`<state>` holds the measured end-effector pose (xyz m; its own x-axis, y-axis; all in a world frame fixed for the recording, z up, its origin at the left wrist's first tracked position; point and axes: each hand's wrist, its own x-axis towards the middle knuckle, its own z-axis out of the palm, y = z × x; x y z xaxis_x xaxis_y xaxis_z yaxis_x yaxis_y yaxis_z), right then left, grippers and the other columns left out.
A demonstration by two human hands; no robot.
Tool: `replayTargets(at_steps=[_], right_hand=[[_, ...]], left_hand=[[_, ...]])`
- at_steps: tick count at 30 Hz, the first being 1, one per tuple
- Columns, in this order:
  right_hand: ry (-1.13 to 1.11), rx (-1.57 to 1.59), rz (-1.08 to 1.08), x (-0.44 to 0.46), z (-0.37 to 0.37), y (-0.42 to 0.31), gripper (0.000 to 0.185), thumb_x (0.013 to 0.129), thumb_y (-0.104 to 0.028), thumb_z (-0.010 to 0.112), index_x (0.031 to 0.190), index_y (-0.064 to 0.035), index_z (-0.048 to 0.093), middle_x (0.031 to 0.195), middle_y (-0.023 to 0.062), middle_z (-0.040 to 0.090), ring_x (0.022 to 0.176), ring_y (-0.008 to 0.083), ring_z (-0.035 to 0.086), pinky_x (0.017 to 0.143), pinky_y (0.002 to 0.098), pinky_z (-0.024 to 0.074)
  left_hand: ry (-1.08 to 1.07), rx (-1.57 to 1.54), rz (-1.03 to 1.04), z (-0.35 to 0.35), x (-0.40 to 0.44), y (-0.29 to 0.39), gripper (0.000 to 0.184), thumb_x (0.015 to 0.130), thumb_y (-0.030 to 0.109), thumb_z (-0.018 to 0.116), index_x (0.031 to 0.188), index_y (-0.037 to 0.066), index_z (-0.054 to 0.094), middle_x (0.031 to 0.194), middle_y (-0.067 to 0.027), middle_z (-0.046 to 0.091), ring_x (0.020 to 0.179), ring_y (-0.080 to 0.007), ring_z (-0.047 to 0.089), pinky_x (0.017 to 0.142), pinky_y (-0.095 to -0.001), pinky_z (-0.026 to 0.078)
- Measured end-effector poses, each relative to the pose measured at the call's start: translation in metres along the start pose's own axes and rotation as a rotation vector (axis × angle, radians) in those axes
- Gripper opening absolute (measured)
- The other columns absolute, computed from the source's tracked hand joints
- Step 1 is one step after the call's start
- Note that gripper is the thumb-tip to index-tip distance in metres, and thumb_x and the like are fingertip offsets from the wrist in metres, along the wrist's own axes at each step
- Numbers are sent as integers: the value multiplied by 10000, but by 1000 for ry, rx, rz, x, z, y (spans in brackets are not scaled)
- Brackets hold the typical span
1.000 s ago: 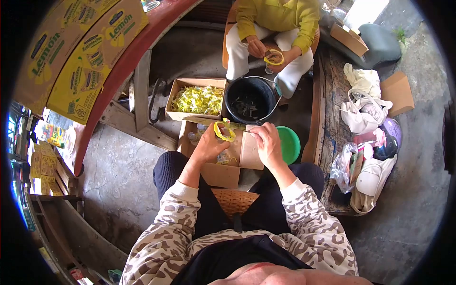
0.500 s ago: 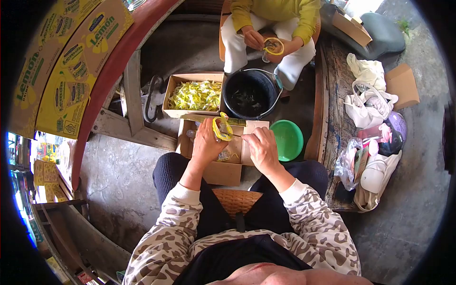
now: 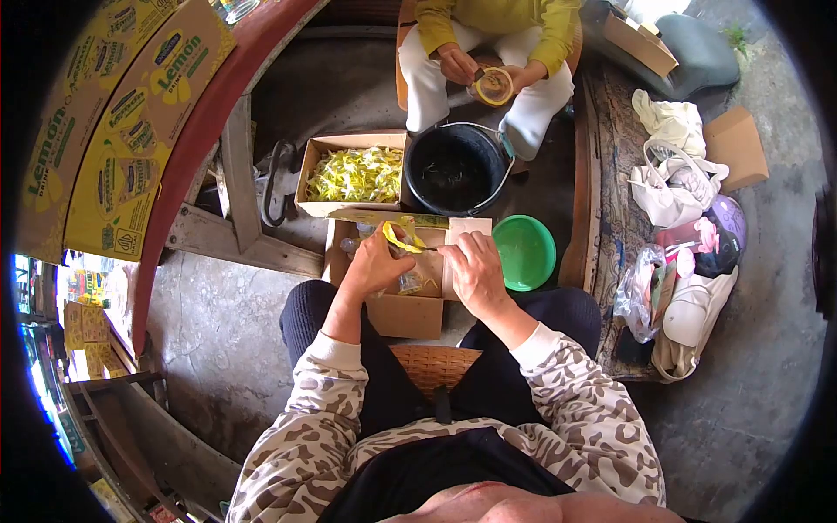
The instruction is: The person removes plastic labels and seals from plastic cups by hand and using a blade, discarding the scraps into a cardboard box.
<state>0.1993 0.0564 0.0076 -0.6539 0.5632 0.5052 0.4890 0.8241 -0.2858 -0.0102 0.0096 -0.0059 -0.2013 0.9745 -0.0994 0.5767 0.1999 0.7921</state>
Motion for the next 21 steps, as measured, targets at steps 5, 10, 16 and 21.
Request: replayTargets(at_steps=[5,10,16,21], right_hand=[[21,3,-7,1,-1,-3,210,737,-43,661,945,-62,639,878,68,513,863,246,530,753,383,440],[31,25,38,-1,-1,-7,156,764,-71,668,914,-68,626,878,65,517,872,242,535,765,381,443],[30,-40,-8,-4,3,-14,126,784,-85,650,906,-70,622,876,65,520,874,241,534,783,381,448],[74,-62,3,-2,4,-18,138,757,-80,649,891,-65,618,877,78,522,892,251,536,796,392,447]], left_hand=[[-59,-30,-10,-3,0,-6,500,688,239,720,1101,-4,578,891,-204,682,871,-342,680,811,-413,520],[64,-23,190,2,-1,-5,500,685,208,731,1126,33,572,925,-182,688,891,-351,679,809,-418,528],[13,41,70,-3,-4,3,514,677,223,733,1130,39,574,976,-193,684,927,-374,668,832,-416,527],[-45,-53,52,-2,0,-17,509,679,234,734,1112,8,593,1007,-205,685,972,-345,667,866,-394,516]])
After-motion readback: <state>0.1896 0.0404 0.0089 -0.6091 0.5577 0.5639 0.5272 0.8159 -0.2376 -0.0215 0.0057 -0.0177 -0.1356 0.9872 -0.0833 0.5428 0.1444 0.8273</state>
